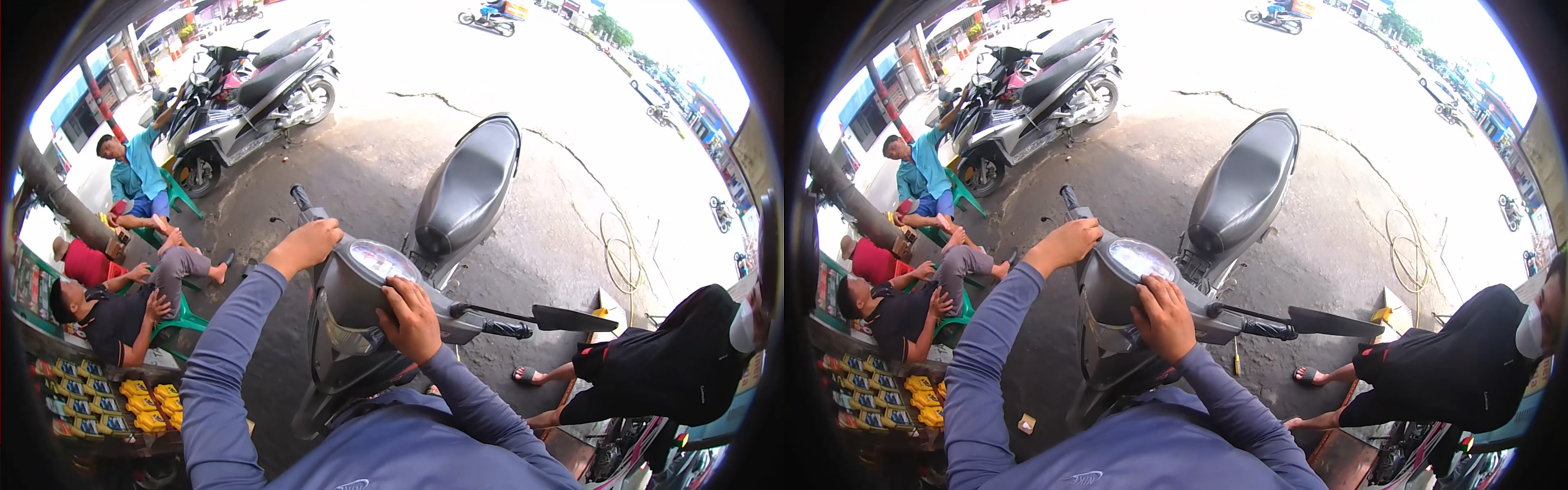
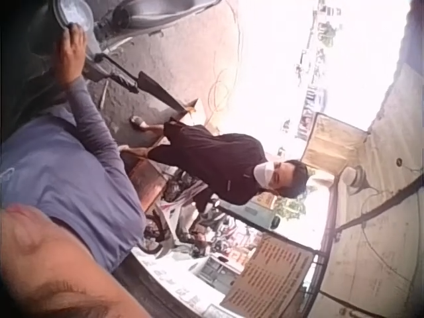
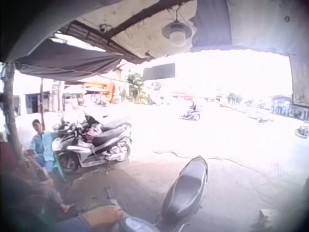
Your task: Replacing or installing the front plastic cowl and indicator light housing on a motorcycle.
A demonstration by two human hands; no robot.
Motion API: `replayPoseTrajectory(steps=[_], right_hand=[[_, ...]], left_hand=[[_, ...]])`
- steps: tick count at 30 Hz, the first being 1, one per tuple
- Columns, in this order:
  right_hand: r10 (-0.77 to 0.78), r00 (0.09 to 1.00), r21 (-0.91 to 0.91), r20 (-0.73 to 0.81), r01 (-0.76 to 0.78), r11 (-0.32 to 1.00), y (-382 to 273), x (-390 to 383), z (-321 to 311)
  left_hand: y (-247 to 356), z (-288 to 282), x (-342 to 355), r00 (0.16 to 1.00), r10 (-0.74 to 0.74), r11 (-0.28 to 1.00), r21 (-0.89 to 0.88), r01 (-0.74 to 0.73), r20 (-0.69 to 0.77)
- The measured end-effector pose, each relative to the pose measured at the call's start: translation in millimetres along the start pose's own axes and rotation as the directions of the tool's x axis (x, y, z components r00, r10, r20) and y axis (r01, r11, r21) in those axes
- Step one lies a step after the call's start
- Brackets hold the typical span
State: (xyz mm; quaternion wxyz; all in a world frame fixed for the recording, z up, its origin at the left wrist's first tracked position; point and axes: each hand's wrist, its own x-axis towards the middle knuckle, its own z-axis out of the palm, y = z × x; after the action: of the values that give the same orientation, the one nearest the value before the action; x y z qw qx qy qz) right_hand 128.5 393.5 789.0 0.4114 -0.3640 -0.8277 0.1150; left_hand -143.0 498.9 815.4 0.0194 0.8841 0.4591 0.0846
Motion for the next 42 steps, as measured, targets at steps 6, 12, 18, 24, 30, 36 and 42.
replayPoseTrajectory(steps=[6, 12, 18, 24, 30, 36, 42], right_hand=[[-0.017, 1.000, 0.020, -0.011, 0.018, 1.000, 2.8, -1.9, -1.1], [0.000, 1.000, 0.010, -0.008, 0.000, 1.000, 3.5, -0.9, -2.9], [0.005, 1.000, 0.011, -0.009, -0.004, 1.000, 0.9, -1.8, -0.8], [0.014, 1.000, 0.008, -0.006, -0.014, 1.000, 1.0, -3.3, -3.8], [0.021, 0.999, 0.011, 0.033, -0.022, 1.000, 0.9, -2.2, 0.0], [0.031, 1.000, 0.001, -0.007, -0.031, 1.000, -3.0, 1.3, -1.1], [0.026, 1.000, -0.010, 0.008, -0.026, 1.000, 1.5, 2.0, 0.1]], left_hand=[[-1.4, -13.0, 9.0, 0.989, -0.027, 0.999, -0.014, 0.029, 0.144], [4.5, -0.2, 13.9, 0.992, -0.088, 0.996, 0.010, 0.088, 0.087], [17.6, 15.3, 8.2, 0.976, -0.218, 0.966, 0.135, 0.220, -0.029], [22.9, 6.0, 10.9, 0.981, -0.190, 0.975, 0.113, 0.191, -0.027], [8.3, -3.3, -14.4, 0.988, -0.135, 0.974, -0.191, 0.117, -0.082], [13.3, 6.8, -30.3, 0.961, -0.044, 0.996, -0.081, 0.023, -0.274], [11.0, 1.7, -10.1, 0.961, -0.191, 0.972, -0.175, 0.157, -0.201]])
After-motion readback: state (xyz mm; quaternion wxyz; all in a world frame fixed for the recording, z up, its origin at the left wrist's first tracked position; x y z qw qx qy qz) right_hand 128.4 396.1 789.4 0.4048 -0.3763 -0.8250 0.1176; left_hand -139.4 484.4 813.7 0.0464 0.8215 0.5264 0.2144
